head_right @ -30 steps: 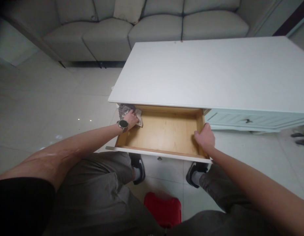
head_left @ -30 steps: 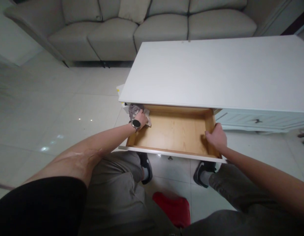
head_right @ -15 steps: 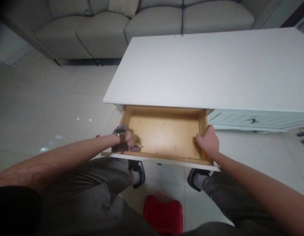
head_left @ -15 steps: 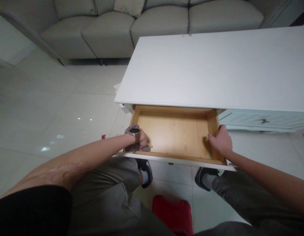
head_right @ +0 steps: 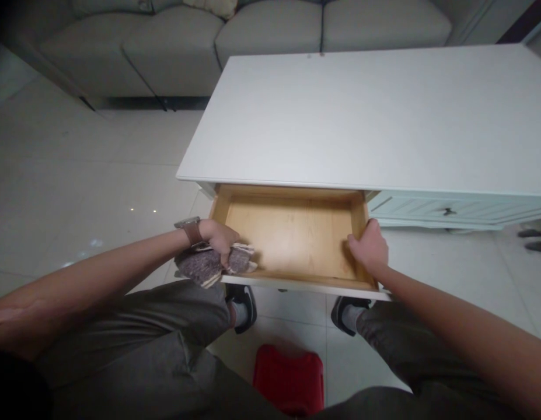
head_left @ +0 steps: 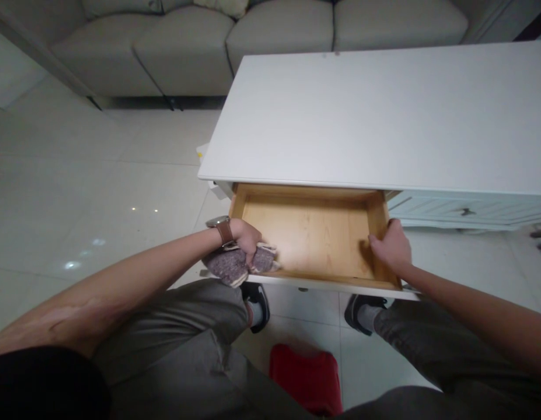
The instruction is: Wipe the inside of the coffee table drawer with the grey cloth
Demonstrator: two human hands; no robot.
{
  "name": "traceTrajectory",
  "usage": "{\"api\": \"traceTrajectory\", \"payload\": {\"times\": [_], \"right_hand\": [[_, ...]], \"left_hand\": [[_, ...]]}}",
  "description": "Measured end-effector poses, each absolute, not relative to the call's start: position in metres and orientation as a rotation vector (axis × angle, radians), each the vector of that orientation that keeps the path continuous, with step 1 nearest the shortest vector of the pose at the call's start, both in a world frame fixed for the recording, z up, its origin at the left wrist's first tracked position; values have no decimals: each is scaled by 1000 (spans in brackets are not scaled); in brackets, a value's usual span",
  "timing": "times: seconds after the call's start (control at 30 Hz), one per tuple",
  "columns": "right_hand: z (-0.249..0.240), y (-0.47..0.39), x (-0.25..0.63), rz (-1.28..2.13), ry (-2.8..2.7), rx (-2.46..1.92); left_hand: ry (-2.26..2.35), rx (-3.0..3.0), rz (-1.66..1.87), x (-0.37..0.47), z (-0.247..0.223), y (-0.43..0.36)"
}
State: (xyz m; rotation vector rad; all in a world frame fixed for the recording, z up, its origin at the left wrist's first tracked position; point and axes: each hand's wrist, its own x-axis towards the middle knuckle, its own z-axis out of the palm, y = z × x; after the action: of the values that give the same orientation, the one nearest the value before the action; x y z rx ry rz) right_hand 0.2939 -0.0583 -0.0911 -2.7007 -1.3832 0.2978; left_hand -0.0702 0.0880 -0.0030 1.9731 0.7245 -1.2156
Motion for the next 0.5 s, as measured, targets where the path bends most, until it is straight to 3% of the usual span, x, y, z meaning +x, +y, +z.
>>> {"api": "traceTrajectory", "payload": {"times": [0.33,0.5], "right_hand": [[-93,-58,294,291,-1383,-2707],[-93,-58,295,295,-1383,-2690]], "left_hand": [[582,1911,-983,-59,-5,81],[693,1955,-1351,-61,-7,85]]}}
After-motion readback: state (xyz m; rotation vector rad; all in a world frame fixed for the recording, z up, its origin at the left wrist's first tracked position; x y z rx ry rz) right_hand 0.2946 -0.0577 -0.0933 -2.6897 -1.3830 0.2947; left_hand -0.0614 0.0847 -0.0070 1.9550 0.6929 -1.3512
